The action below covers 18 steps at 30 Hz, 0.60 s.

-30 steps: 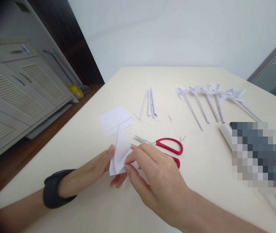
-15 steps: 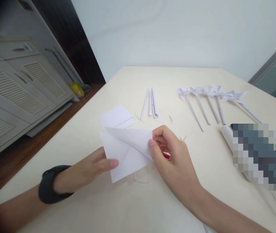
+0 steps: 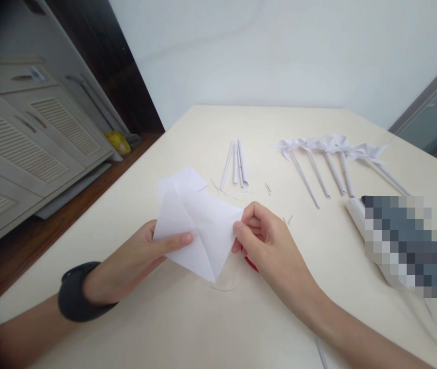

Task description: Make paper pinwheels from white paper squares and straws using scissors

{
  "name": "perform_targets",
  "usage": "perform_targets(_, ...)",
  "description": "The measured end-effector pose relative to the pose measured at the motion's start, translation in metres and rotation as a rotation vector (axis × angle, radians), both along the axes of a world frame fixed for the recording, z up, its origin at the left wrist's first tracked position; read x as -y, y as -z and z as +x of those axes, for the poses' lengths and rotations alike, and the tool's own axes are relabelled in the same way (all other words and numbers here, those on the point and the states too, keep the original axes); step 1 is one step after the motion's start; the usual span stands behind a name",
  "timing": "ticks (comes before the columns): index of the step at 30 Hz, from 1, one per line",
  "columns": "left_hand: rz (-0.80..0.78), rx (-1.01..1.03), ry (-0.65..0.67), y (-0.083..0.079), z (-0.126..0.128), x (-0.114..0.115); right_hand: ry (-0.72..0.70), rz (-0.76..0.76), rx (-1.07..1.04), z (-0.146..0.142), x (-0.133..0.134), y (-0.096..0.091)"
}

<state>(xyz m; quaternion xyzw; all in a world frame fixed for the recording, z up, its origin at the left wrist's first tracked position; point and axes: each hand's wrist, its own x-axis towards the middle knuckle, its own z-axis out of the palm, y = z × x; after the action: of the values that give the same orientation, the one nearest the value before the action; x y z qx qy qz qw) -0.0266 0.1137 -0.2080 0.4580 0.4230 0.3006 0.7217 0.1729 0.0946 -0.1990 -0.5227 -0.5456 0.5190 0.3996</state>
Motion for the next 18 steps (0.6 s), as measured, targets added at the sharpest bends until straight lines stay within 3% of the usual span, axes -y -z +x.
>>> perform_targets(7,0.086,-0.214,0.001,-0.003,-0.004,0.0,-0.201,-0.129,0.127,0.007,-0.002,-0.015)
perform_targets(10,0.172,-0.381,0.114,-0.009,-0.002,0.0,-0.216,-0.117,0.131,0.005,-0.002,-0.017)
perform_targets(15,0.281,-0.557,0.413,-0.02,0.002,0.001,-0.27,-0.146,-0.014,-0.001,-0.003,-0.009)
perform_targets(18,0.287,-0.526,0.399,-0.021,0.0,-0.001,-0.304,-0.21,-0.084,0.0,-0.004,-0.004)
